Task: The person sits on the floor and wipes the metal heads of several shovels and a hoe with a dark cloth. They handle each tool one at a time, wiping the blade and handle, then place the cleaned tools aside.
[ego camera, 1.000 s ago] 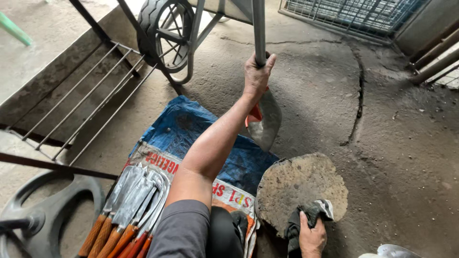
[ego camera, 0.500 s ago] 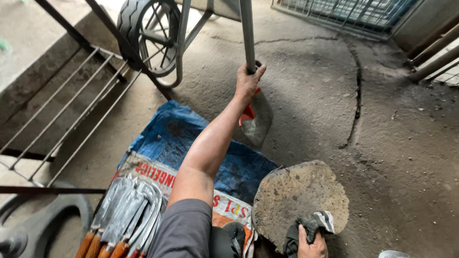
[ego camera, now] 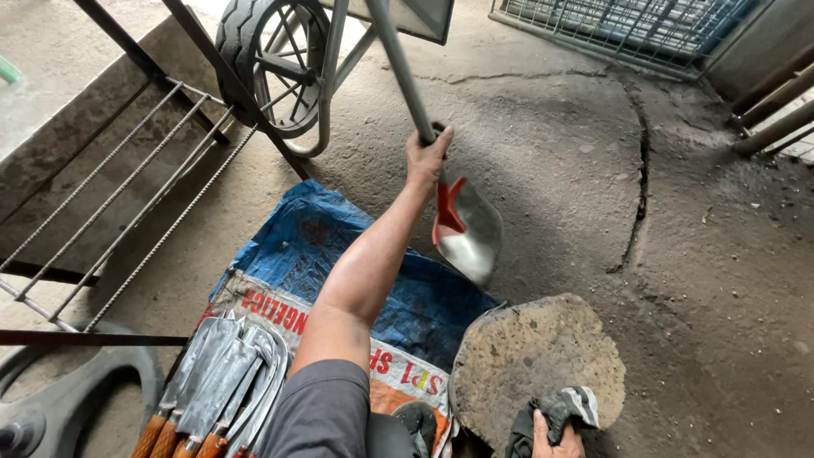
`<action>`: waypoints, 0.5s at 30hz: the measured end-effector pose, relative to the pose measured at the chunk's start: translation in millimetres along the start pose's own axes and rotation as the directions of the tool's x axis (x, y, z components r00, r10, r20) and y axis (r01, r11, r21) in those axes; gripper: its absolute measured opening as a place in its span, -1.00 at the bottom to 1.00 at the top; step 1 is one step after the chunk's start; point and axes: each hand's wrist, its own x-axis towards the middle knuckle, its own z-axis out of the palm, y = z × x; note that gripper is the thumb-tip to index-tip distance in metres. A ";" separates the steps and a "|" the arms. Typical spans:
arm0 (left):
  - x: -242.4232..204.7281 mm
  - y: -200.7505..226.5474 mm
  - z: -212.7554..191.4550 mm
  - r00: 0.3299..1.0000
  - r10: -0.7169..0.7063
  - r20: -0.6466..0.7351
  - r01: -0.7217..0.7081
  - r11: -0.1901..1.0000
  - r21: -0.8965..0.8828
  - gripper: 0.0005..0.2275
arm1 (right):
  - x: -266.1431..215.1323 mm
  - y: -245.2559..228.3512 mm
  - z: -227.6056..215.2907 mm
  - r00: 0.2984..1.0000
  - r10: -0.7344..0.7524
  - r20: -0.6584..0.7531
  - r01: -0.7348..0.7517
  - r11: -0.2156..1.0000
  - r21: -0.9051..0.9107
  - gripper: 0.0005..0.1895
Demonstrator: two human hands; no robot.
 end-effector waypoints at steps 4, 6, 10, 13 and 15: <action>0.9 -24.3 -10.4 0.999 -0.041 -0.032 0.036 0.990 -0.137 -0.84 | 9.6 -4.2 -2.4 0.987 0.131 0.096 -0.120 0.987 -0.108 -0.33; 6.1 -38.8 -18.0 0.996 -0.075 -0.051 0.065 0.983 -0.170 -0.84 | 15.8 -9.6 -1.8 0.990 0.084 0.114 -0.074 0.993 -0.093 -0.34; 3.7 -68.2 -32.5 0.995 -0.076 -0.068 0.062 0.979 -0.195 -0.84 | 10.3 -13.8 -9.4 0.998 0.011 0.064 -0.005 0.996 -0.091 -0.34; 8.8 -77.9 -39.2 0.992 -0.108 -0.069 0.086 0.961 -0.261 -0.84 | 10.8 -18.1 -8.2 0.999 -0.013 0.050 0.014 1.000 -0.027 -0.39; 9.5 -82.2 -42.2 0.992 -0.106 -0.063 0.087 0.964 -0.249 -0.84 | 9.6 -17.9 -8.6 0.998 -0.009 0.066 0.008 1.000 0.016 -0.44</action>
